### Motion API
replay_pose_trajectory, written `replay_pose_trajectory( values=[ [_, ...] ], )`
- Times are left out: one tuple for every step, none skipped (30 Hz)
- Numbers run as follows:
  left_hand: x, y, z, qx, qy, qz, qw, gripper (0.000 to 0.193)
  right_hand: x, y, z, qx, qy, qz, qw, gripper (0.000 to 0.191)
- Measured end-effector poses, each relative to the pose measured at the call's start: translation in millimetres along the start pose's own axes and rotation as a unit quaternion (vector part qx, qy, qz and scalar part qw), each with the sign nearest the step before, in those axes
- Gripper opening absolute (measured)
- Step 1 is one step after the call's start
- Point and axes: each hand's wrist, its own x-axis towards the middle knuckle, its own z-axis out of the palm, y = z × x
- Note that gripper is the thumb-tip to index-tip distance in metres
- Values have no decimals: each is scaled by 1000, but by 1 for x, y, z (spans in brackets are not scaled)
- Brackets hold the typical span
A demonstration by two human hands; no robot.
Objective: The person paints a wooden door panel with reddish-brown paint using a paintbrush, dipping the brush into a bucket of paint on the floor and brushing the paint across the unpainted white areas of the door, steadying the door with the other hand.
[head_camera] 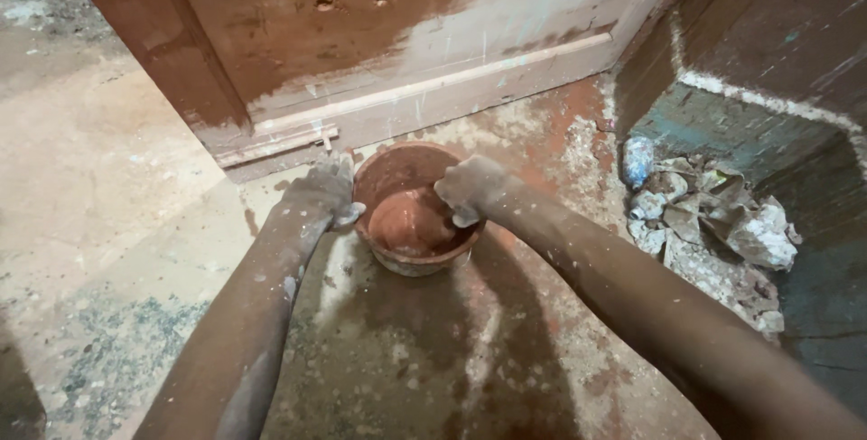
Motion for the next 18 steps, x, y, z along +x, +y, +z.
replay_pose_trajectory(
  values=[
    [1,0,0,5,3,0,1000,98,2,1,1,12,11,-14,1000,22],
    [3,1,0,2,-10,-8,1000,95,3,0,2,32,19,1,999,22],
    [6,2,-1,0,-24,-18,1000,91,4,1,3,52,28,14,998,22],
    [7,2,-1,-3,-37,-28,999,87,4,3,1,71,37,26,996,22],
    [6,1,-1,-16,-41,-26,999,83,3,0,2,54,26,28,998,25],
    [7,-1,1,-28,-45,-24,998,78,1,0,0,38,16,31,999,28],
    [8,-2,5,-40,-49,-20,998,75,-1,-1,-2,23,6,35,999,32],
    [7,-2,7,-53,-53,-16,997,71,-3,-2,-4,20,12,19,1000,27],
    [7,-2,10,-66,-57,-12,996,69,-5,0,-7,16,18,3,1000,25],
    [6,-1,12,-80,-61,-8,995,67,-8,0,-9,11,24,-14,1000,25],
    [5,-2,15,-118,-62,-29,991,66,-9,5,-11,64,7,3,998,22],
    [4,-2,17,-154,-62,-50,985,66,-11,13,-13,118,-9,20,993,20],
    [3,-2,20,-191,-63,-72,977,66,-12,22,-14,171,-25,36,984,21],
    [3,-2,22,-209,-48,-86,973,63,-12,36,-15,184,-10,24,983,22],
    [3,0,25,-228,-34,-100,968,60,-13,51,-14,198,5,14,980,23],
    [5,4,30,-246,-22,-111,963,57,-15,68,-11,212,19,4,977,24],
    [7,9,34,-264,-10,-122,957,54,-19,86,-4,286,44,-27,957,26],
    [8,14,37,-284,3,-133,950,52,-23,103,3,357,69,-59,930,29]
  ],
)
